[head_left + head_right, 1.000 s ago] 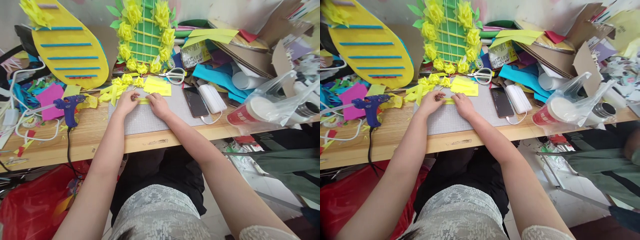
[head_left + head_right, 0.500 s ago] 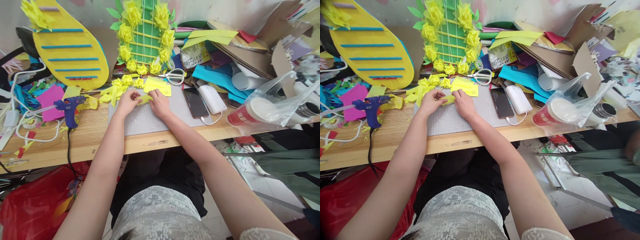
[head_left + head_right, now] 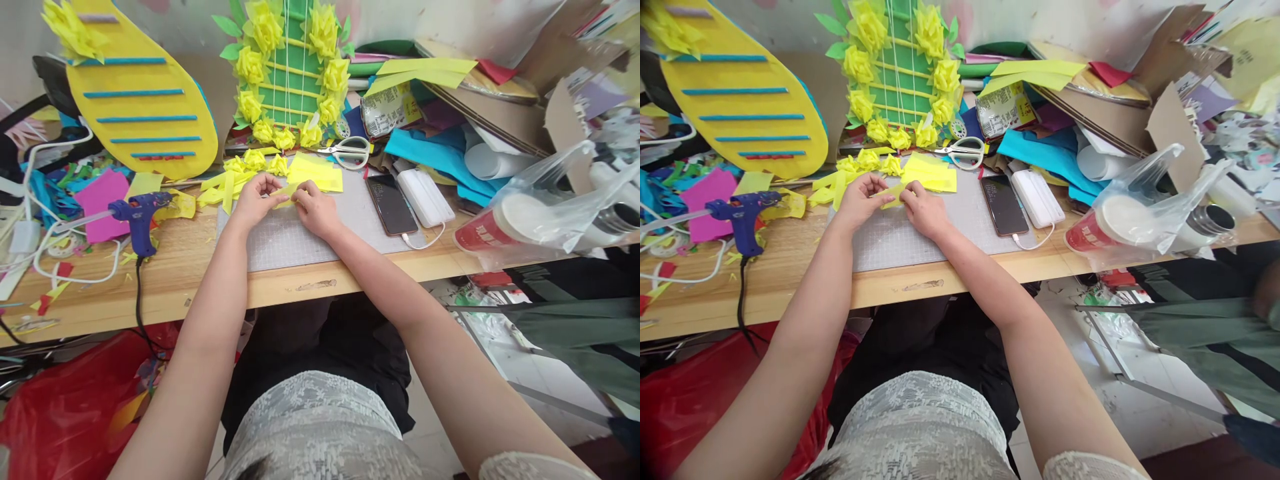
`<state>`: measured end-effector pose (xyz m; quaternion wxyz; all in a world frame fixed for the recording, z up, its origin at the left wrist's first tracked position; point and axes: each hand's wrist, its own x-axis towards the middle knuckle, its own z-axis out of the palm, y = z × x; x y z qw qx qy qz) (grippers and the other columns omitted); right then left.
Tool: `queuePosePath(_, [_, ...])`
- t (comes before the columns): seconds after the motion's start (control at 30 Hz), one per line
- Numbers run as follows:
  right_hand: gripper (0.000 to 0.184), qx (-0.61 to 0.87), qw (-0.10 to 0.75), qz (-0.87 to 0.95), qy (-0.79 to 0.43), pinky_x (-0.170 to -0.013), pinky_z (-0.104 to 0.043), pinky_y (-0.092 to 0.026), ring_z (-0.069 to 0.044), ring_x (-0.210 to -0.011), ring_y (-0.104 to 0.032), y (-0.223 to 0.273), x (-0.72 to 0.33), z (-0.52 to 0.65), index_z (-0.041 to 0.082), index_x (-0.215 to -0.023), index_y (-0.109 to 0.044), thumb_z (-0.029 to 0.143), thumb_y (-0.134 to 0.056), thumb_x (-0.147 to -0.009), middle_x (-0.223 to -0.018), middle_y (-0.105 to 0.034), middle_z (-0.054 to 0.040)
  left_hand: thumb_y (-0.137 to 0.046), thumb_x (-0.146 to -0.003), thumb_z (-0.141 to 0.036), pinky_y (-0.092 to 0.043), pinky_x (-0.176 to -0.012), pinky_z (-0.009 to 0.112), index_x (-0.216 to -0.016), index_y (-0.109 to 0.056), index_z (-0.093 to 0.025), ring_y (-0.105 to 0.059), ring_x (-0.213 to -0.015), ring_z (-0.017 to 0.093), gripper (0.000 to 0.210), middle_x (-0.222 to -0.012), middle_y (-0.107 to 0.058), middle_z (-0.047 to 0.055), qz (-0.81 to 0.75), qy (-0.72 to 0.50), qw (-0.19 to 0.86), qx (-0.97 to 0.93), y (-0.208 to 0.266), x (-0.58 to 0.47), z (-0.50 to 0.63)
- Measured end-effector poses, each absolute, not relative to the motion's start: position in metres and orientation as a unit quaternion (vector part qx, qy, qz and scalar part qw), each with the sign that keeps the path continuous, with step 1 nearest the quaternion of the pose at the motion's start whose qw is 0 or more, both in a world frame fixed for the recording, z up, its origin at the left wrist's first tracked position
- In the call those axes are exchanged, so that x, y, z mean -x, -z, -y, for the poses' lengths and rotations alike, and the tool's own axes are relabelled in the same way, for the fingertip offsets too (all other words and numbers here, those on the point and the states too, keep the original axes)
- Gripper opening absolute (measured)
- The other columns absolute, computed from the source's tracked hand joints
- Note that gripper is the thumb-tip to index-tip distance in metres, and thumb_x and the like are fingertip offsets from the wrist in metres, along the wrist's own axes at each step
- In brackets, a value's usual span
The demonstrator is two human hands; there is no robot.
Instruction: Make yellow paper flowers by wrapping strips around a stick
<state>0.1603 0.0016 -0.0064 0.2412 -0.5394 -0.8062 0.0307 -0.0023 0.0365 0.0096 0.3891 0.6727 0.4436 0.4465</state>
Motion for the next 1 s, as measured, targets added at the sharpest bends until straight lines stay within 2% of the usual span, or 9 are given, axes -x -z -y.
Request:
queuePosePath(0.1, [0.029, 0.540, 0.284, 0.792, -0.036, -0.065, -0.026, -0.039, -0.016, -0.092, -0.054, 0.005, -0.161, -0.002, 0.020, -0.101, -0.059, 0.017, -0.033, -0.089, -0.111, -0.057, -0.0072, -0.070, -0.069, -0.025, -0.043, -0.060, 0.021, -0.080, -0.052, -0.021, -0.051, -0.061, 0.008, 0.022, -0.067, -0.051, -0.004, -0.439, -0.469, 0.386, -0.662, -0.009, 0.003, -0.038])
queuePosePath(0.2, [0.029, 0.530, 0.314, 0.786, -0.038, -0.077, -0.029, -0.041, -0.018, -0.101, -0.052, 0.007, -0.164, -0.008, 0.020, -0.095, -0.061, 0.013, -0.034, -0.088, -0.110, -0.059, -0.0074, -0.066, -0.073, -0.023, -0.044, -0.064, 0.023, -0.088, -0.051, -0.022, -0.053, -0.063, 0.009, 0.021, -0.065, -0.049, -0.004, -0.478, -0.475, 0.329, -0.662, -0.003, 0.001, -0.038])
queuePosePath(0.4, [0.025, 0.510, 0.310, 0.800, -0.057, -0.091, -0.039, -0.039, -0.025, -0.110, -0.041, 0.018, -0.175, -0.020, 0.019, -0.082, -0.067, 0.011, -0.043, -0.082, -0.108, -0.061, -0.0082, -0.056, -0.075, -0.017, -0.044, -0.077, 0.032, -0.101, -0.053, -0.022, -0.056, -0.078, 0.017, 0.026, -0.075, -0.054, 0.000, -0.571, -0.333, 0.207, -0.721, 0.003, -0.008, -0.030])
queuePosePath(0.6, [0.031, 0.448, 0.289, 0.844, -0.067, -0.092, -0.040, -0.037, -0.024, -0.104, -0.040, 0.017, -0.180, -0.016, 0.019, -0.090, -0.069, 0.007, -0.042, -0.080, -0.105, -0.064, -0.0058, -0.056, -0.072, -0.020, -0.039, -0.096, 0.037, -0.082, -0.063, -0.020, -0.051, -0.105, 0.023, 0.012, -0.096, -0.054, 0.007, -0.570, -0.249, 0.147, -0.769, -0.005, -0.003, -0.027])
queuePosePath(0.67, [0.031, 0.425, 0.279, 0.859, -0.066, -0.092, -0.039, -0.037, -0.023, -0.102, -0.041, 0.015, -0.179, -0.014, 0.019, -0.092, -0.069, 0.008, -0.042, -0.082, -0.105, -0.065, -0.0057, -0.059, -0.071, -0.023, -0.036, -0.100, 0.038, -0.081, -0.065, -0.020, -0.050, -0.107, 0.024, 0.011, -0.097, -0.055, 0.007, -0.568, -0.222, 0.154, -0.777, -0.008, -0.001, -0.026])
queuePosePath(0.8, [0.025, 0.404, 0.259, 0.873, -0.090, -0.089, -0.039, -0.037, -0.023, -0.096, -0.043, 0.012, -0.175, -0.011, 0.018, -0.090, -0.069, 0.021, -0.044, -0.088, -0.099, -0.066, -0.0080, -0.063, -0.070, -0.028, -0.036, -0.100, 0.039, -0.083, -0.066, -0.020, -0.050, -0.108, 0.026, 0.016, -0.096, -0.056, 0.008, -0.581, -0.179, 0.166, -0.777, -0.014, 0.003, -0.025])
queuePosePath(1.0, [0.018, 0.481, 0.274, 0.821, -0.138, -0.088, -0.036, -0.038, -0.022, -0.096, -0.046, 0.015, -0.171, -0.014, 0.015, -0.088, -0.067, 0.025, -0.052, -0.085, -0.097, -0.063, -0.0096, -0.063, -0.069, -0.027, -0.036, -0.100, 0.039, -0.086, -0.066, -0.021, -0.049, -0.108, 0.025, 0.019, -0.100, -0.057, 0.007, -0.578, -0.158, 0.176, -0.781, -0.016, 0.008, -0.026])
